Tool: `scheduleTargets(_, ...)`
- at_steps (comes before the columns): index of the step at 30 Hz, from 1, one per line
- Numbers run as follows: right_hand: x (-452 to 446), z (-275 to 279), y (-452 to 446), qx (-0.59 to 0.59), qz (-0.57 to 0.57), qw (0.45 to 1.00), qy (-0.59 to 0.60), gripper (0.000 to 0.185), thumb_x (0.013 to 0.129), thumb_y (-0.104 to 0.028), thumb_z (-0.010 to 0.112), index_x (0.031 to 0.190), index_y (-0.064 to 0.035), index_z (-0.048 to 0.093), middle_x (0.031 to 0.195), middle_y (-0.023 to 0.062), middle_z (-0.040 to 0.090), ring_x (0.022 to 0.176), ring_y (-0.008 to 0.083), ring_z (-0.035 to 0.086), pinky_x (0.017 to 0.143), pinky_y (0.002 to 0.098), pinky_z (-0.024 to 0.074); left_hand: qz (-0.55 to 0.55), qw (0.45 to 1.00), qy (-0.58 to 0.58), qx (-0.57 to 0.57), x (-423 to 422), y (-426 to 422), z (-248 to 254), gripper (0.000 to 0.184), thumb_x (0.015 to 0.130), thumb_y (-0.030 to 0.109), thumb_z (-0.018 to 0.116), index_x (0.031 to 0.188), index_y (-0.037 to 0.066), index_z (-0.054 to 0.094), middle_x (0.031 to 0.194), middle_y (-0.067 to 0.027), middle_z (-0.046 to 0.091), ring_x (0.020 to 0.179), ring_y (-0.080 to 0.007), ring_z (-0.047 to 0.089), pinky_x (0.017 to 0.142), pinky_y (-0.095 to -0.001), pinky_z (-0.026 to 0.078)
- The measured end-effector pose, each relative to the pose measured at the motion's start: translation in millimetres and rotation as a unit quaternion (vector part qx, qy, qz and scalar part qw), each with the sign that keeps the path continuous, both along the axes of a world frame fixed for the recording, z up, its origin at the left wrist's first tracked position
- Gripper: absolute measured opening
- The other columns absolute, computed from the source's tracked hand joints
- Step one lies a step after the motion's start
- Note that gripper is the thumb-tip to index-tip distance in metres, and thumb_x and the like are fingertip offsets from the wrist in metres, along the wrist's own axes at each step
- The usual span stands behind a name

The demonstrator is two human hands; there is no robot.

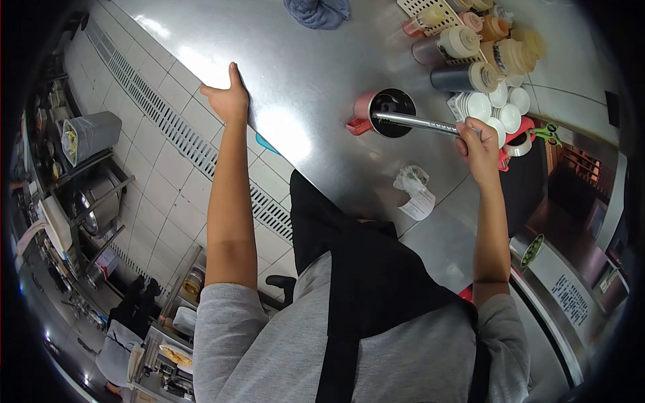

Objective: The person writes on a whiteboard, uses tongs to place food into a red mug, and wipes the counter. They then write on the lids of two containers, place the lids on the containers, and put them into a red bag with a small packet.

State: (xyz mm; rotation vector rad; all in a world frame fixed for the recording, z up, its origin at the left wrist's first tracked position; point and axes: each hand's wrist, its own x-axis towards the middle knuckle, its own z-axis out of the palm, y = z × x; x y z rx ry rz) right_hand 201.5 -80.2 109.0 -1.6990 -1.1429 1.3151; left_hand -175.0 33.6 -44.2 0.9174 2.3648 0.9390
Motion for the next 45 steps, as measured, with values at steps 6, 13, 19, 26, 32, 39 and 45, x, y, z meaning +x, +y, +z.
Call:
scheduleTargets(6,-2.3,-1.5,1.2,-0.018,-0.008,1.0,0.01,0.03,0.086,-0.014,0.055,0.059,-0.009,0.043,0.049,-0.0052,0.038,0.041,0.0012,0.032,0.036,0.0187,0.0205,-0.002,1.0,0.014,0.007,-1.9,0.6,-4.7,0.099,0.073,0.056,0.06,0.126,-0.016,0.019,0.118,-0.0388,0.04,0.113,-0.045,0.043,0.096,-0.0417,0.035)
scheduleTargets(13,-0.4,-11.4,0.3,-0.022,-0.018,1.0,0.01,0.03,0.087,-0.014,0.048,0.059,-0.0107,0.037,0.048,-0.0028,0.035,0.039,0.003,0.028,0.035,0.0199,0.0197,-0.005,0.999,0.033,0.016,-4.6,1.9,-12.7,0.1,0.073,0.057,0.06,0.125,-0.018,0.019,0.116,-0.0393,0.041,0.111,-0.0453,0.044,0.096,-0.0408,0.036)
scheduleTargets(19,3.1,-18.2,-0.5,-0.011,-0.038,0.998,0.057,0.031,0.086,-0.011,0.051,0.058,-0.0109,0.036,0.051,-0.0055,0.034,0.042,0.0017,0.03,0.036,0.0186,0.0193,0.0,0.999,0.03,0.012,-4.5,1.7,-13.5,0.1,0.072,0.057,0.061,0.124,-0.019,0.02,0.115,-0.0395,0.042,0.111,-0.0452,0.045,0.095,-0.0408,0.036)
scheduleTargets(26,8.7,-26.9,-1.0,-0.011,-0.06,0.994,0.086,0.031,0.086,-0.011,0.05,0.059,-0.0113,0.036,0.049,-0.005,0.033,0.04,0.0022,0.029,0.036,0.0191,0.0189,0.0,0.999,0.037,0.015,-5.0,1.9,-14.8,0.1,0.072,0.056,0.061,0.123,-0.019,0.021,0.116,-0.0396,0.042,0.111,-0.0451,0.044,0.095,-0.0408,0.036)
scheduleTargets(32,11.6,-29.4,-1.0,-0.001,-0.066,0.994,0.092,0.03,0.085,-0.013,0.051,0.06,-0.0108,0.036,0.047,-0.0038,0.033,0.038,0.0034,0.027,0.035,0.0203,0.0193,0.001,0.999,0.035,0.016,-4.3,1.7,-12.9,0.099,0.072,0.056,0.062,0.123,-0.019,0.021,0.117,-0.0393,0.041,0.112,-0.0451,0.044,0.096,-0.0411,0.035)
scheduleTargets(39,11.9,-13.0,-5.3,0.041,-0.046,0.986,0.156,0.026,0.084,-0.009,0.048,0.061,-0.0089,0.036,0.051,-0.0015,0.035,0.041,0.0053,0.031,0.037,0.0203,0.0216,0.001,0.999,0.032,-0.005,-3.7,1.6,-11.0,0.095,0.074,0.053,0.061,0.125,-0.016,0.019,0.114,-0.0385,0.043,0.108,-0.0445,0.047,0.093,-0.0421,0.038)
scheduleTargets(45,-38.1,31.1,-24.8,0.172,0.103,0.978,0.058,0.027,0.077,-0.008,0.051,0.057,-0.0047,0.034,0.057,0.0044,0.042,0.046,0.0098,0.036,0.042,0.0245,0.0247,-0.156,0.975,0.115,-0.112,-50.6,-7.5,-18.3,0.092,0.074,0.058,0.057,0.129,-0.009,0.027,0.119,-0.0381,0.034,0.117,-0.0453,0.035,0.094,-0.0437,0.036)
